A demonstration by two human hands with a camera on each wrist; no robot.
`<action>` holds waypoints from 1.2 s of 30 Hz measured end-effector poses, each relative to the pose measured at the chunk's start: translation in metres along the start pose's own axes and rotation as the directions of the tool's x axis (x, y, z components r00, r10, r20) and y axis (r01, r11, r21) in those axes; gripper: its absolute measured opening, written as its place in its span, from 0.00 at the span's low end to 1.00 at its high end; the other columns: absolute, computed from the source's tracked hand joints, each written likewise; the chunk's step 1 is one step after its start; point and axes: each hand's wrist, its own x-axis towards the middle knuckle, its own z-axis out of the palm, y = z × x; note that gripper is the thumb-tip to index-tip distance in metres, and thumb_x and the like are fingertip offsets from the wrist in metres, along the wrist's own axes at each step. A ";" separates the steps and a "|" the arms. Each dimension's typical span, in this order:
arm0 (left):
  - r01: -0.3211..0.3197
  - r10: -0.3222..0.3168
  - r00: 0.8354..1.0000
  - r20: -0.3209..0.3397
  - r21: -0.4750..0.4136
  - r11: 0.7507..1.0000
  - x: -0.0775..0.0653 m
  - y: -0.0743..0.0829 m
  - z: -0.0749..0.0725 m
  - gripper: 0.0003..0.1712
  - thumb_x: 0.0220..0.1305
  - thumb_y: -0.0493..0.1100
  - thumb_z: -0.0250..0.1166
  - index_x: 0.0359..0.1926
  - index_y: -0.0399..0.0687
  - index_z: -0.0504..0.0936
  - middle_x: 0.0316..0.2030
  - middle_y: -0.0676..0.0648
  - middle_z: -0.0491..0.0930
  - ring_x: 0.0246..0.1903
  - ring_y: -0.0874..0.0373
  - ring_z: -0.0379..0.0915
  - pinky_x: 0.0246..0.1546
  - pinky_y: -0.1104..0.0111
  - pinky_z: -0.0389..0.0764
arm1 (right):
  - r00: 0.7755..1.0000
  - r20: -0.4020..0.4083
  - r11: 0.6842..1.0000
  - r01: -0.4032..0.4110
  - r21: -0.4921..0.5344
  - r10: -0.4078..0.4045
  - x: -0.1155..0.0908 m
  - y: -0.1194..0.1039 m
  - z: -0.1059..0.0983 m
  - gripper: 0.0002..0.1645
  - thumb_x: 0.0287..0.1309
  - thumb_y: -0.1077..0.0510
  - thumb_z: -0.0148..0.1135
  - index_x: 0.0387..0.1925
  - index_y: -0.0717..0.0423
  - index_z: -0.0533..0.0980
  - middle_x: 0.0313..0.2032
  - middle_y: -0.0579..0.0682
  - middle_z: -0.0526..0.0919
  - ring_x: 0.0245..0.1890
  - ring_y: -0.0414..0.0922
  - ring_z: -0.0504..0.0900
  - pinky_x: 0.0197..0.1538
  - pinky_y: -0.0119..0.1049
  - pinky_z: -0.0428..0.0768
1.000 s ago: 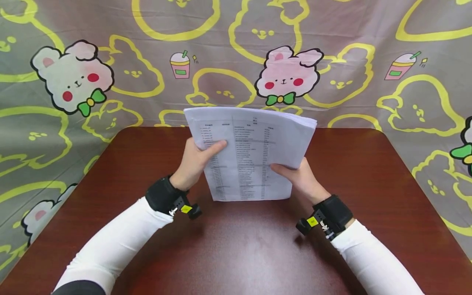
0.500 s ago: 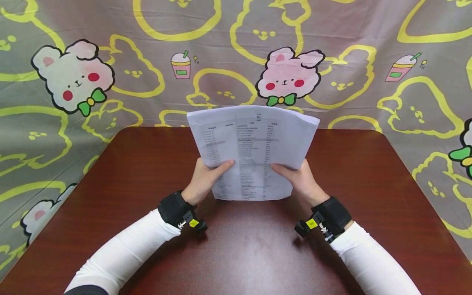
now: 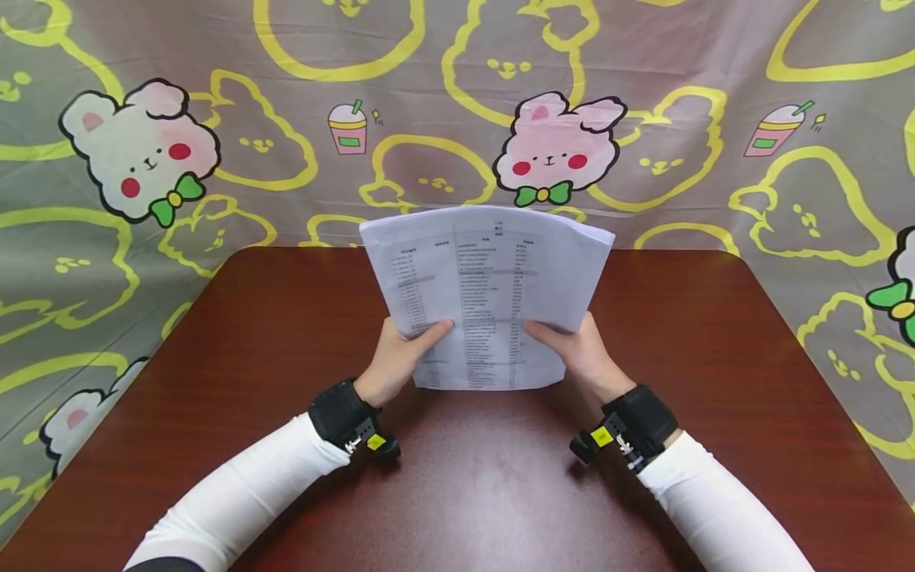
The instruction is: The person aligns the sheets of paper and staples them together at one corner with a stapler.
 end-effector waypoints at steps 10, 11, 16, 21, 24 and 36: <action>0.059 -0.045 0.996 -0.080 0.187 0.981 0.000 0.006 0.001 0.17 0.69 0.40 0.61 0.53 0.33 0.79 0.44 0.39 0.84 0.36 0.52 0.83 0.32 0.62 0.82 | 0.989 -0.096 0.977 -0.125 -0.174 0.110 0.008 -0.012 -0.001 0.24 0.63 0.69 0.59 0.60 0.54 0.70 0.51 0.48 0.81 0.47 0.47 0.82 0.46 0.41 0.80; 0.089 -0.072 0.992 -0.100 0.174 0.981 0.001 0.008 0.004 0.17 0.69 0.41 0.62 0.52 0.33 0.79 0.43 0.39 0.84 0.35 0.52 0.83 0.31 0.62 0.82 | 0.983 -0.125 0.963 -0.161 -0.218 0.136 0.010 -0.016 -0.002 0.22 0.64 0.65 0.60 0.59 0.54 0.71 0.49 0.47 0.82 0.45 0.46 0.83 0.44 0.40 0.81; 0.202 -0.204 0.967 -0.155 -0.030 0.979 0.003 0.012 0.018 0.20 0.68 0.42 0.62 0.56 0.35 0.77 0.44 0.37 0.83 0.38 0.48 0.84 0.34 0.60 0.83 | 0.936 -0.257 0.892 -0.319 -0.320 0.242 0.021 -0.029 -0.003 0.26 0.65 0.47 0.61 0.57 0.59 0.73 0.41 0.50 0.85 0.35 0.46 0.86 0.36 0.39 0.82; 0.271 -0.292 0.947 -0.136 -0.156 0.950 0.000 0.006 0.029 0.20 0.69 0.40 0.60 0.60 0.39 0.75 0.48 0.38 0.82 0.41 0.47 0.83 0.38 0.58 0.83 | 0.909 -0.336 0.843 -0.373 -0.388 0.247 0.023 -0.020 -0.002 0.29 0.66 0.44 0.59 0.53 0.65 0.75 0.38 0.59 0.85 0.29 0.45 0.86 0.32 0.38 0.82; 0.340 -0.360 0.927 -0.103 -0.170 0.925 0.000 0.002 0.029 0.19 0.70 0.41 0.59 0.60 0.41 0.76 0.47 0.38 0.82 0.41 0.47 0.83 0.38 0.59 0.83 | 0.884 -0.378 0.813 -0.423 -0.400 0.274 0.021 -0.011 -0.003 0.29 0.66 0.44 0.59 0.51 0.67 0.75 0.36 0.62 0.84 0.27 0.46 0.85 0.29 0.38 0.82; 0.509 -0.511 0.859 -0.016 0.115 0.853 0.021 -0.016 -0.011 0.27 0.72 0.57 0.53 0.52 0.37 0.79 0.34 0.43 0.84 0.25 0.56 0.82 0.24 0.67 0.80 | 0.690 -0.418 0.682 -0.704 -0.200 0.590 0.002 0.013 -0.013 0.37 0.64 0.37 0.57 0.64 0.57 0.66 0.47 0.61 0.81 0.36 0.50 0.85 0.38 0.42 0.83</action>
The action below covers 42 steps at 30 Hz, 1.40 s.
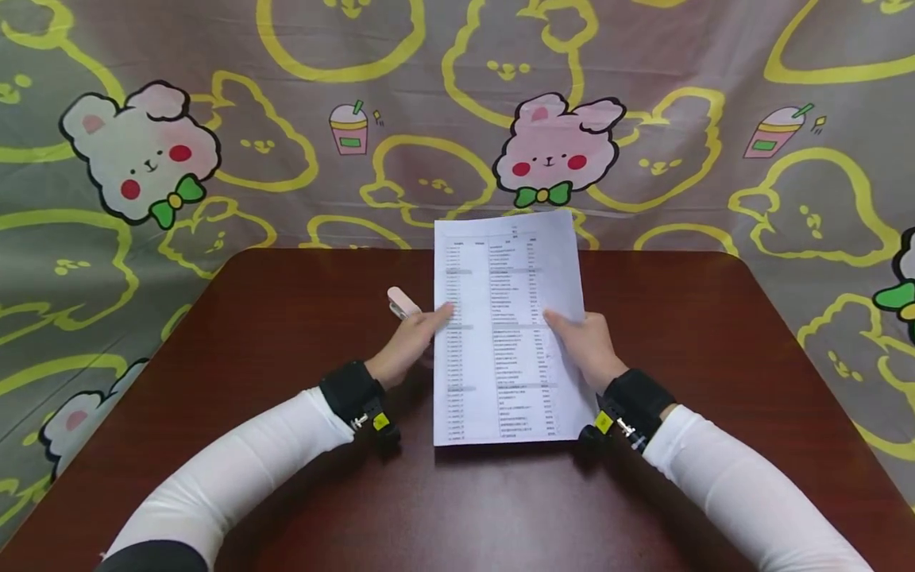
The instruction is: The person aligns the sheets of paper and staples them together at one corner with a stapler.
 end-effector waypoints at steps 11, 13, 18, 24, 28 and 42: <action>0.000 0.187 0.969 -0.162 0.755 0.655 0.021 0.007 -0.058 0.24 0.70 0.59 0.55 0.37 0.43 0.84 0.23 0.49 0.82 0.22 0.54 0.79 0.28 0.60 0.75 | 0.993 -0.020 0.991 -0.113 -0.073 0.112 0.008 0.020 -0.022 0.45 0.62 0.33 0.57 0.69 0.56 0.61 0.51 0.60 0.79 0.37 0.50 0.85 0.40 0.40 0.82; 0.025 0.232 0.957 -0.173 0.848 0.529 0.025 0.009 -0.061 0.25 0.68 0.61 0.56 0.32 0.45 0.84 0.21 0.49 0.80 0.22 0.53 0.77 0.25 0.59 0.75 | 0.991 -0.024 0.986 -0.130 -0.100 0.128 0.010 0.024 -0.026 0.44 0.62 0.34 0.56 0.69 0.56 0.61 0.50 0.60 0.80 0.37 0.50 0.85 0.39 0.39 0.81; 0.118 0.223 0.957 -0.185 0.951 0.284 0.038 0.008 -0.061 0.34 0.64 0.68 0.55 0.16 0.47 0.79 0.14 0.49 0.73 0.18 0.53 0.72 0.16 0.63 0.71 | 0.989 -0.032 0.978 -0.146 -0.148 0.143 0.018 0.036 -0.035 0.42 0.65 0.37 0.56 0.68 0.62 0.62 0.47 0.62 0.80 0.33 0.49 0.84 0.36 0.38 0.80; 0.174 0.120 0.972 -0.201 0.963 0.207 0.047 0.009 -0.061 0.34 0.63 0.69 0.55 0.14 0.48 0.79 0.14 0.49 0.73 0.17 0.54 0.72 0.17 0.65 0.72 | 0.989 -0.040 0.972 -0.145 -0.183 0.140 0.022 0.040 -0.041 0.42 0.65 0.37 0.56 0.66 0.64 0.63 0.44 0.62 0.81 0.31 0.49 0.84 0.35 0.38 0.80; 0.205 0.080 0.971 -0.227 0.954 0.221 0.049 0.013 -0.064 0.32 0.64 0.66 0.55 0.15 0.49 0.79 0.16 0.49 0.74 0.19 0.54 0.73 0.18 0.65 0.73 | 0.991 -0.040 0.971 -0.129 -0.200 0.124 0.023 0.038 -0.040 0.41 0.65 0.38 0.56 0.65 0.65 0.64 0.43 0.62 0.81 0.31 0.48 0.84 0.35 0.38 0.80; 0.134 0.089 0.984 -0.157 0.965 0.224 0.053 0.009 -0.073 0.19 0.65 0.52 0.57 0.33 0.41 0.82 0.28 0.43 0.80 0.30 0.48 0.78 0.31 0.54 0.78 | 0.993 -0.024 0.961 -0.122 -0.247 0.119 0.027 0.037 -0.041 0.43 0.64 0.36 0.56 0.66 0.64 0.62 0.45 0.61 0.81 0.32 0.49 0.84 0.36 0.37 0.80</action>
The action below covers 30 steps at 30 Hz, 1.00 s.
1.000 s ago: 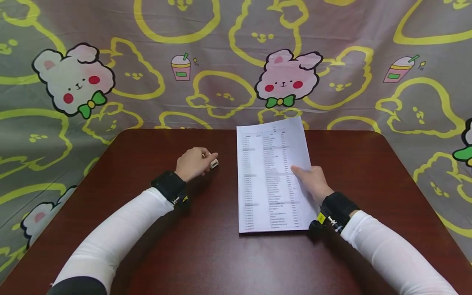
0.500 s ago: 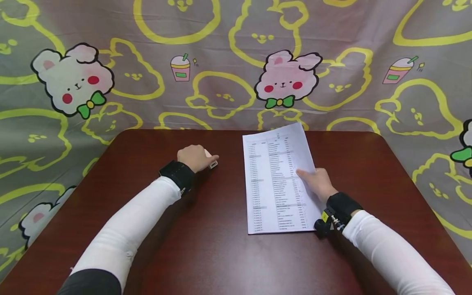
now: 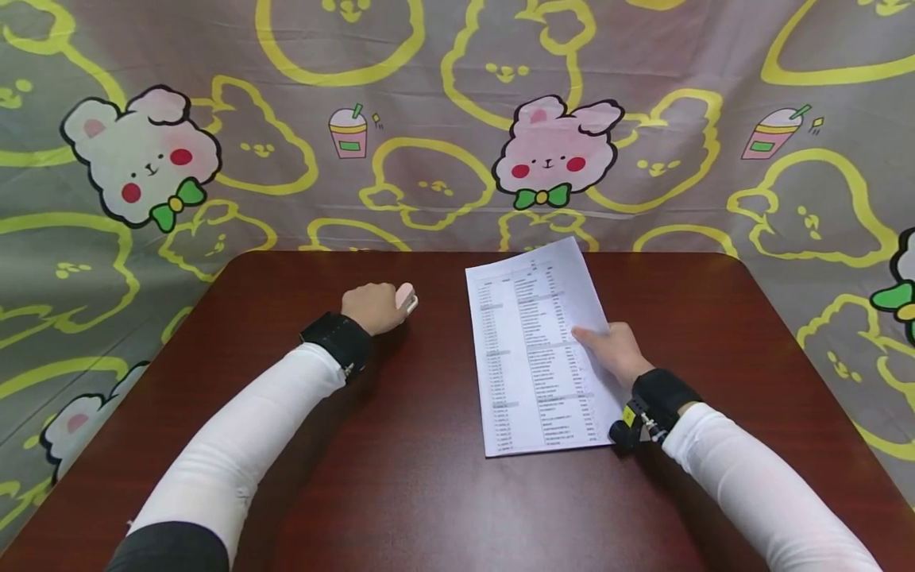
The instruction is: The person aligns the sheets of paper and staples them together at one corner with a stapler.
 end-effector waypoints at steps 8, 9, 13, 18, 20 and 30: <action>-0.181 0.183 0.982 0.055 -0.047 0.982 0.002 -0.008 -0.001 0.15 0.61 0.40 0.63 0.49 0.40 0.81 0.39 0.43 0.83 0.34 0.51 0.76 0.39 0.56 0.78 | 1.000 0.019 1.000 0.008 -0.025 -0.008 0.002 0.000 -0.001 0.44 0.62 0.35 0.58 0.67 0.61 0.62 0.45 0.61 0.82 0.32 0.50 0.85 0.36 0.39 0.81; -0.209 0.213 0.975 0.069 -0.057 0.976 0.002 -0.009 -0.001 0.16 0.61 0.39 0.63 0.51 0.40 0.80 0.41 0.43 0.83 0.35 0.51 0.76 0.40 0.56 0.77 | 1.000 0.024 1.000 0.011 -0.025 -0.011 0.002 0.000 -0.001 0.44 0.62 0.35 0.58 0.67 0.61 0.62 0.45 0.61 0.82 0.32 0.50 0.85 0.36 0.40 0.82; -0.283 0.293 0.949 0.117 -0.094 0.954 0.000 -0.008 -0.002 0.19 0.63 0.36 0.61 0.55 0.40 0.78 0.45 0.43 0.82 0.37 0.50 0.74 0.43 0.58 0.75 | 0.998 0.060 0.999 0.033 -0.018 -0.032 0.003 0.000 -0.002 0.44 0.61 0.35 0.59 0.67 0.60 0.62 0.44 0.61 0.82 0.33 0.51 0.85 0.36 0.42 0.82; -0.324 0.341 0.928 0.150 -0.126 0.938 -0.005 -0.006 -0.004 0.19 0.62 0.34 0.62 0.55 0.41 0.79 0.44 0.43 0.81 0.37 0.50 0.72 0.44 0.60 0.73 | 0.993 0.104 0.998 0.056 -0.011 -0.055 0.003 0.000 -0.004 0.42 0.63 0.37 0.59 0.66 0.62 0.63 0.41 0.60 0.83 0.31 0.51 0.85 0.35 0.43 0.82; -0.340 0.357 0.921 0.155 -0.128 0.932 -0.006 -0.005 -0.004 0.18 0.62 0.34 0.62 0.55 0.41 0.79 0.43 0.43 0.81 0.37 0.51 0.72 0.44 0.61 0.73 | 0.991 0.116 0.998 0.061 -0.015 -0.059 0.004 0.000 -0.005 0.42 0.63 0.37 0.59 0.65 0.63 0.64 0.40 0.59 0.84 0.31 0.51 0.85 0.34 0.43 0.82; -0.371 0.384 0.918 0.094 -0.132 0.919 -0.010 -0.002 -0.002 0.26 0.60 0.41 0.68 0.59 0.45 0.75 0.51 0.43 0.79 0.45 0.51 0.73 0.51 0.57 0.74 | 0.978 0.168 0.988 0.134 -0.077 -0.120 0.005 -0.003 -0.002 0.38 0.61 0.39 0.62 0.60 0.64 0.69 0.37 0.57 0.85 0.30 0.51 0.85 0.35 0.42 0.81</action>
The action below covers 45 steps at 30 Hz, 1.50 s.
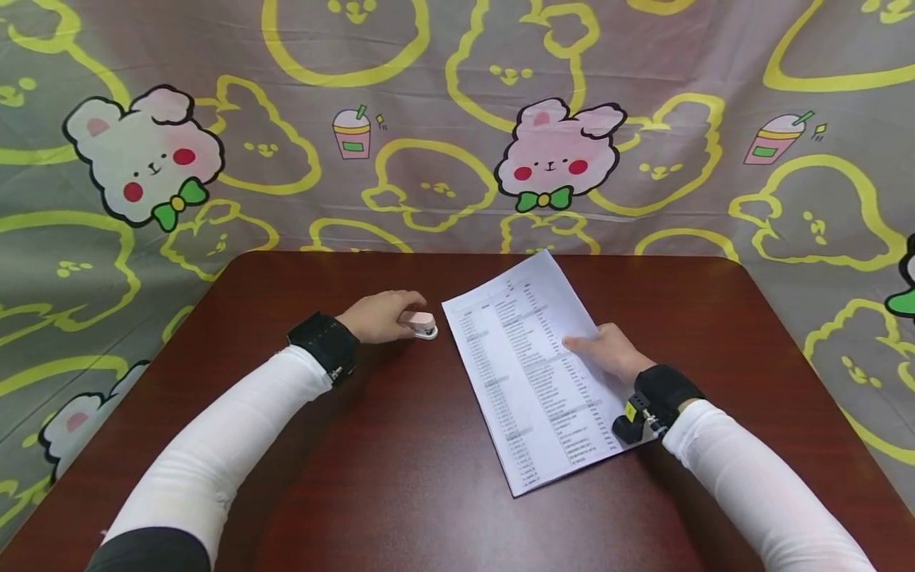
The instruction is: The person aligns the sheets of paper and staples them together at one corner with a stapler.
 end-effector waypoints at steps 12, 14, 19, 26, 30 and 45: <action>-0.092 0.094 0.995 -0.028 0.047 0.995 0.000 0.012 0.013 0.18 0.64 0.40 0.66 0.55 0.50 0.79 0.47 0.47 0.80 0.43 0.53 0.72 0.50 0.61 0.75 | 0.999 0.035 0.999 0.012 -0.043 -0.011 0.000 -0.010 0.010 0.37 0.60 0.40 0.63 0.61 0.61 0.69 0.38 0.56 0.84 0.31 0.51 0.85 0.37 0.42 0.82; -0.074 0.075 0.997 -0.021 0.030 0.997 0.000 0.012 0.014 0.15 0.64 0.39 0.66 0.52 0.49 0.80 0.45 0.48 0.80 0.42 0.53 0.73 0.49 0.61 0.75 | 1.000 0.031 0.998 0.007 -0.056 -0.006 0.001 -0.011 0.011 0.37 0.60 0.41 0.64 0.61 0.60 0.69 0.38 0.56 0.84 0.31 0.50 0.85 0.37 0.41 0.81; -0.049 0.049 0.999 -0.009 0.011 0.999 0.005 0.011 0.015 0.10 0.64 0.38 0.65 0.47 0.47 0.80 0.40 0.48 0.80 0.39 0.54 0.73 0.47 0.61 0.75 | 0.999 0.031 0.998 -0.006 -0.056 0.007 0.004 -0.012 0.014 0.36 0.60 0.41 0.64 0.61 0.59 0.69 0.39 0.56 0.84 0.30 0.51 0.85 0.36 0.42 0.82; -0.048 0.048 0.999 0.016 -0.004 0.999 0.013 0.007 0.013 0.11 0.61 0.33 0.63 0.46 0.43 0.81 0.41 0.45 0.81 0.39 0.53 0.74 0.48 0.61 0.74 | 0.999 0.035 0.998 -0.010 -0.066 0.012 0.005 -0.015 0.015 0.34 0.61 0.43 0.64 0.60 0.60 0.69 0.38 0.56 0.84 0.30 0.51 0.85 0.37 0.42 0.82; -0.036 0.037 0.999 0.020 -0.035 0.999 0.013 0.006 0.013 0.11 0.61 0.34 0.65 0.46 0.43 0.81 0.41 0.45 0.81 0.40 0.52 0.74 0.49 0.62 0.73 | 0.999 0.031 0.997 -0.005 -0.080 0.008 0.006 -0.015 0.015 0.35 0.61 0.43 0.64 0.60 0.60 0.69 0.38 0.56 0.84 0.30 0.51 0.85 0.37 0.41 0.82; -0.001 0.004 1.000 0.022 -0.100 0.995 0.011 0.005 0.012 0.14 0.61 0.34 0.67 0.48 0.38 0.82 0.43 0.42 0.81 0.40 0.50 0.74 0.48 0.62 0.74 | 0.999 0.031 0.990 0.031 -0.141 -0.027 0.007 -0.016 0.014 0.35 0.57 0.40 0.65 0.59 0.57 0.72 0.37 0.53 0.85 0.29 0.49 0.85 0.37 0.41 0.81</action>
